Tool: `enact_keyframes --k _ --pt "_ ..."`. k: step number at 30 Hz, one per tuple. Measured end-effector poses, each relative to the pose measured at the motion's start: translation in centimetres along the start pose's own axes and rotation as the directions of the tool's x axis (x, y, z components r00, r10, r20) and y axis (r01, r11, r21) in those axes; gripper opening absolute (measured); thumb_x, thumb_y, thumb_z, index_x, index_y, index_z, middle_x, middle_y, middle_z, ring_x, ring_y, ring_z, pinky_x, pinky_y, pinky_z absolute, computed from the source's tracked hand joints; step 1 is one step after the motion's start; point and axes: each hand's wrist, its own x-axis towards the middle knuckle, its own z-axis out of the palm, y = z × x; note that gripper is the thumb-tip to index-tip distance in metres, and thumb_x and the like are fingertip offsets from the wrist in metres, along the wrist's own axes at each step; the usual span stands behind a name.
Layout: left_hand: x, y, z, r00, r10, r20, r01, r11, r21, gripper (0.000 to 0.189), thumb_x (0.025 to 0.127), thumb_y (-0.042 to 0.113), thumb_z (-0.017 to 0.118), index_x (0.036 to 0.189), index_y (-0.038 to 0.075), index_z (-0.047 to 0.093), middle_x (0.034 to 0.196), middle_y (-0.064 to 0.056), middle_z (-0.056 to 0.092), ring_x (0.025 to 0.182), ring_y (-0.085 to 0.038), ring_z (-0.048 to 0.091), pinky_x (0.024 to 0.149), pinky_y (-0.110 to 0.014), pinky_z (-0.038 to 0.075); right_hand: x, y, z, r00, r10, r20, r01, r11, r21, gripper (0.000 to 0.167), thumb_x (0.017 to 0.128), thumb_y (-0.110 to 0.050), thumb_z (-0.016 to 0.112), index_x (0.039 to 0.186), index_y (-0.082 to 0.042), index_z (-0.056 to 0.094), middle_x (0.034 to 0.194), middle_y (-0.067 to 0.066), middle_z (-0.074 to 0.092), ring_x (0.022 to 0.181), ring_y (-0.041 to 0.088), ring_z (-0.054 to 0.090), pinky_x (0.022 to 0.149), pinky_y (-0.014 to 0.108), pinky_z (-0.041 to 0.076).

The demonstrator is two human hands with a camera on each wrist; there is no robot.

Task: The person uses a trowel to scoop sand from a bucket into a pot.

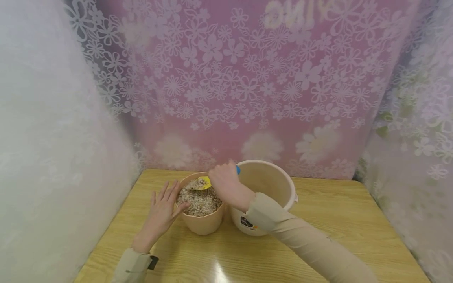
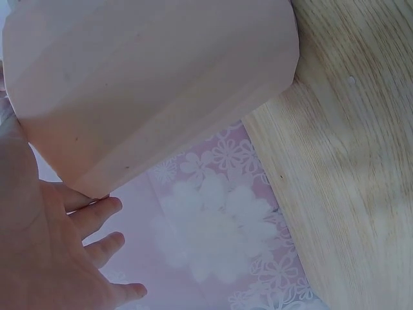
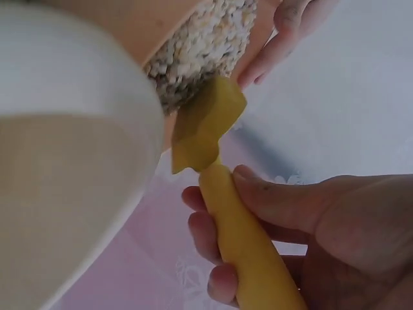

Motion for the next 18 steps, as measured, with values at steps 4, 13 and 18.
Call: enact_keyframes --k 4,13,18 --pt "0.0 0.2 0.0 1.000 0.007 -0.007 -0.007 1.000 0.000 0.088 0.095 0.054 0.063 0.160 0.006 0.029 0.163 -0.016 0.032 0.154 -0.038 0.018 0.118 -0.072 0.006 0.4 0.7 0.2 0.998 0.022 -0.061 -0.025 0.998 -0.053 0.063 0.093 -0.009 0.068 0.061 -0.016 0.014 0.060 -0.001 0.004 0.059 0.014 0.003 0.055 0.025 0.008" --pt "0.0 0.1 0.1 1.000 -0.003 -0.003 0.003 1.000 -0.017 0.088 0.095 0.053 0.063 0.160 0.005 0.028 0.164 -0.016 0.031 0.154 -0.038 0.017 0.118 -0.072 0.004 -0.4 1.9 -1.6 0.999 -0.029 0.046 0.032 0.997 -0.076 0.051 0.085 0.010 0.053 0.062 -0.015 0.014 0.061 -0.001 0.006 0.059 0.013 0.004 0.055 0.024 0.007" --pt "0.0 0.1 0.1 1.000 -0.004 -0.001 0.004 1.000 -0.015 0.088 0.095 0.054 0.063 0.160 0.005 0.027 0.164 -0.015 0.030 0.154 -0.038 0.017 0.118 -0.072 0.004 -1.2 2.4 -3.1 0.996 -0.055 0.074 0.059 0.997 -0.055 0.044 0.077 0.009 0.049 0.058 -0.016 0.019 0.058 -0.002 0.010 0.056 0.012 0.006 0.050 0.023 0.011"
